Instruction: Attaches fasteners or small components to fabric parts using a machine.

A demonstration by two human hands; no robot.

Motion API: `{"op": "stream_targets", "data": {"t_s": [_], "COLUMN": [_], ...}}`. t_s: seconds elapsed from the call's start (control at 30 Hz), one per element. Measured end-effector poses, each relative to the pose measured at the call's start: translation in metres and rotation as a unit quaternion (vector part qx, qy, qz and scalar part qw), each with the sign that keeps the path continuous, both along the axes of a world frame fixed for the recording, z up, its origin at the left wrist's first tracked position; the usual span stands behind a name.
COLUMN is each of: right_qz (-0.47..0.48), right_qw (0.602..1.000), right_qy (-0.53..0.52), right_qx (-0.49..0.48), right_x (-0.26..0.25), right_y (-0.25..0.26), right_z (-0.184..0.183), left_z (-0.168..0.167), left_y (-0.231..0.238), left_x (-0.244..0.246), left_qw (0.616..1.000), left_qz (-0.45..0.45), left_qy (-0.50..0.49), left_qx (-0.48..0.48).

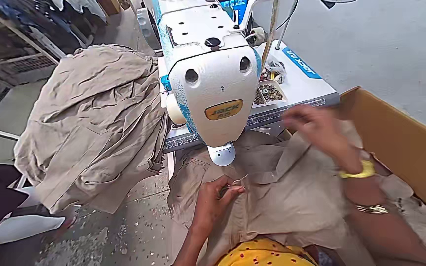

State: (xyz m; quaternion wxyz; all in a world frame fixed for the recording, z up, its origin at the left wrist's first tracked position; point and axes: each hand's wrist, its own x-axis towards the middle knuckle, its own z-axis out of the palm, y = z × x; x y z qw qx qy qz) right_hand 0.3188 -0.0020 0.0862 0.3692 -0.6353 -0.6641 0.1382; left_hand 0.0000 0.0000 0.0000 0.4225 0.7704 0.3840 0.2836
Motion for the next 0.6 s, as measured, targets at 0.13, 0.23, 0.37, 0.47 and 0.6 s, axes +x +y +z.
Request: {"op": "stream_targets", "data": {"t_s": [0.13, 0.23, 0.37, 0.47, 0.6], "right_qz": [0.132, 0.084, 0.038, 0.102, 0.196], "right_qw": [0.972, 0.972, 0.975, 0.957, 0.932], "right_qy": [0.185, 0.206, 0.198, 0.232, 0.141], "right_qx": [-0.066, -0.078, -0.098, -0.141, -0.271], "right_x": [-0.104, -0.125, -0.13, -0.112, -0.076], "right_y": [0.049, 0.058, 0.054, 0.052, 0.041], "right_z": [-0.041, -0.04, -0.036, -0.037, -0.027], "left_z": [0.01, 0.018, 0.026, 0.03, 0.035], "left_y": [-0.002, -0.01, -0.01, 0.008, 0.036], "left_x": [-0.012, -0.034, -0.034, -0.022, -0.018], "left_qw": [0.997, 0.993, 0.991, 0.991, 0.984], "left_qz": [-0.057, -0.089, -0.098, -0.033, 0.115], "left_qy": [0.018, 0.015, 0.0, -0.033, -0.136], "left_qx": [0.051, 0.075, 0.095, 0.124, -0.018]}}
